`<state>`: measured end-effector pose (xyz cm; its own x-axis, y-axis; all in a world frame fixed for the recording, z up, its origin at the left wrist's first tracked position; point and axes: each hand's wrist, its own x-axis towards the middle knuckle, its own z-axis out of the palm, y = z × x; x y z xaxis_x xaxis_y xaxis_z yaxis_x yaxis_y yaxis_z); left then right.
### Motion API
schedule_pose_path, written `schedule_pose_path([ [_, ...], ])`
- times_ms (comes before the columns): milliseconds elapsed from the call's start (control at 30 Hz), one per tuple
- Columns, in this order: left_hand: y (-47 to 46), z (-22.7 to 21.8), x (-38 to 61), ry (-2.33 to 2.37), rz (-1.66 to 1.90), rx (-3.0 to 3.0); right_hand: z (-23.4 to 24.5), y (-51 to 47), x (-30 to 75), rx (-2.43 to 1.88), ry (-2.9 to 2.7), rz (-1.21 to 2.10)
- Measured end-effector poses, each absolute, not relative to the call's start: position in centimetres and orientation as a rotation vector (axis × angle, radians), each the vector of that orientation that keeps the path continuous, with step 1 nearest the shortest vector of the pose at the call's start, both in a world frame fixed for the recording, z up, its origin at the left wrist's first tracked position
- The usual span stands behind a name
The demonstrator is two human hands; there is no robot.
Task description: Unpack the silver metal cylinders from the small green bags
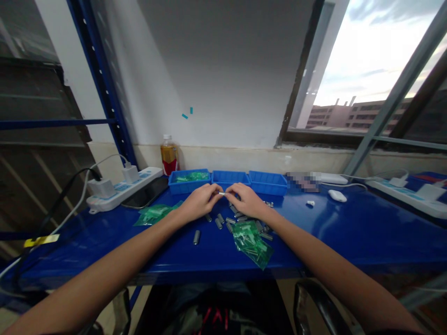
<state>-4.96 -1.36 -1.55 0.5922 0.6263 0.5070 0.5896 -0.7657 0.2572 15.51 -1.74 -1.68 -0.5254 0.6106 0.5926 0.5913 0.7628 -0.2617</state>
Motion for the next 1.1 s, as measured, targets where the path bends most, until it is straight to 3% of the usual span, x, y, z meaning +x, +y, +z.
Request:
schedule_pose_path([
  [233,-1.20,-1.76,-4.97,1.037,0.946,2.699,-1.88,-1.55,15.48,-0.879,-2.286,0.009],
  [533,-1.74,-1.09,-4.87,1.139,0.723,2.775,-1.83,-1.64,15.55,-0.836,-2.287,-0.101],
  [1100,-1.19,-1.68,-5.03,1.009,0.827,2.769,-1.59,-1.81,15.70,-0.897,-2.378,-0.050],
])
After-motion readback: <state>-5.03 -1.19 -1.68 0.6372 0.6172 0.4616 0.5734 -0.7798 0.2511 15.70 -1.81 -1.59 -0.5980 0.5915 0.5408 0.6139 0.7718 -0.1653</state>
